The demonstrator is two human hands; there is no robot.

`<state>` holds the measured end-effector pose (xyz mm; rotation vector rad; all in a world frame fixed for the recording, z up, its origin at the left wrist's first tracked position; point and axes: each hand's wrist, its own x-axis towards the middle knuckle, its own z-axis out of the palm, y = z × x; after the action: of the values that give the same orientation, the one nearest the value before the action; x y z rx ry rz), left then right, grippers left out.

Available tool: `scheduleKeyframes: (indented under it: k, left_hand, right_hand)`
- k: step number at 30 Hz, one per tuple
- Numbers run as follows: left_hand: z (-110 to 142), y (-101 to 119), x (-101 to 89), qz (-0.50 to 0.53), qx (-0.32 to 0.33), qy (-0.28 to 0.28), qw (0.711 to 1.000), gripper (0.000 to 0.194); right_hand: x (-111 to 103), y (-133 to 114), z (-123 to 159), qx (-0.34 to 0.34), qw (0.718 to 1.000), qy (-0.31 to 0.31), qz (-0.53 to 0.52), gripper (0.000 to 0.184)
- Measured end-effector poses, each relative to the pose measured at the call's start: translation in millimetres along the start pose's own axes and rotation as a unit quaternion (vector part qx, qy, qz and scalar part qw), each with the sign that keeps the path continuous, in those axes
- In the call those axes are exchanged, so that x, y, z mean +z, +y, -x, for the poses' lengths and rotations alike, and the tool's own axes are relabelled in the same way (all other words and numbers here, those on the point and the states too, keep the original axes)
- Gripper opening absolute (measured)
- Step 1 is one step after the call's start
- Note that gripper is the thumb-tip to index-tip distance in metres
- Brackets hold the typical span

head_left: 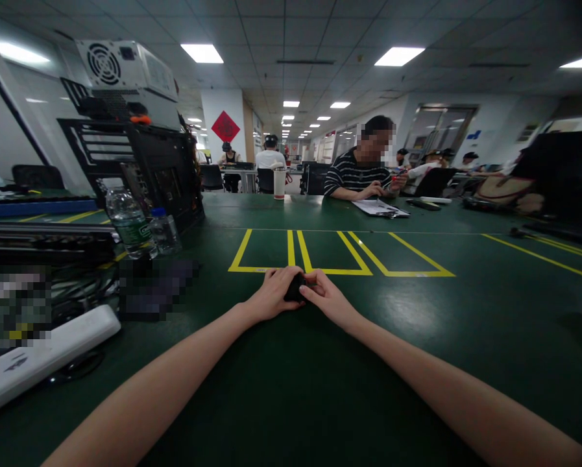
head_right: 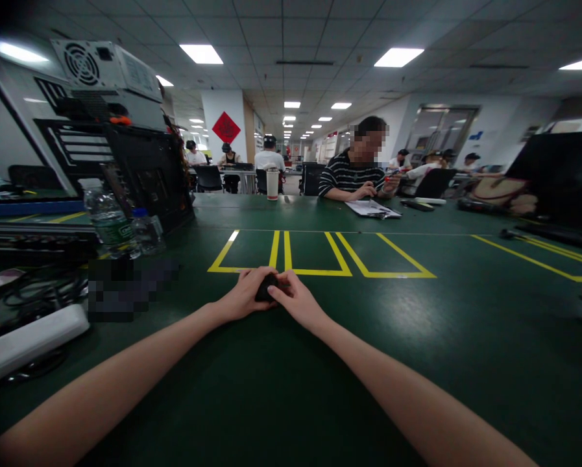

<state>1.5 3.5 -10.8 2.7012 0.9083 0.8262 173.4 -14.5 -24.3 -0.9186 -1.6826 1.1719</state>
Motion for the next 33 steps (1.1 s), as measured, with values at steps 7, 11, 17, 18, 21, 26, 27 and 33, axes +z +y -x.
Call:
scheduleKeyframes:
  k: [7,11,17,18,21,26,27,33]
  left_hand:
    - [-2,-2,3.6,-0.014,-0.015,0.004,1.000,0.056]
    - [-1,0,1.5,-0.009,-0.010,-0.001,1.000,0.054]
    - [0,1,-0.1,-0.008,0.001,0.004,1.000,0.053]
    - [0,1,0.1,-0.006,0.002,0.005,1.000,0.053]
    - [0,0,0.3,-0.003,0.003,0.002,1.000,0.053]
    - [0,1,-1.1,0.000,-0.002,-0.001,1.000,0.054]
    - [0,1,-1.4,0.000,-0.004,-0.002,1.000,0.054]
    - [-1,-1,0.2,-0.008,0.000,-0.003,1.000,0.052]
  right_hand:
    - [-1,7,-7,0.021,0.998,0.047,0.029,0.027]
    - [-2,6,-6,0.022,0.999,0.020,0.024,0.027]
    - [0,-1,-1,-0.006,1.000,-0.006,0.000,0.024]
    - [1,-2,-1,-0.005,1.000,0.000,0.000,0.021]
    - [2,-4,-1,0.000,1.000,0.018,0.003,0.019]
    - [0,0,-3,0.034,0.999,0.036,0.017,0.025]
    - [0,1,-3,0.039,0.998,0.036,0.023,0.026]
    - [0,3,-1,0.000,1.000,0.003,-0.002,0.028]
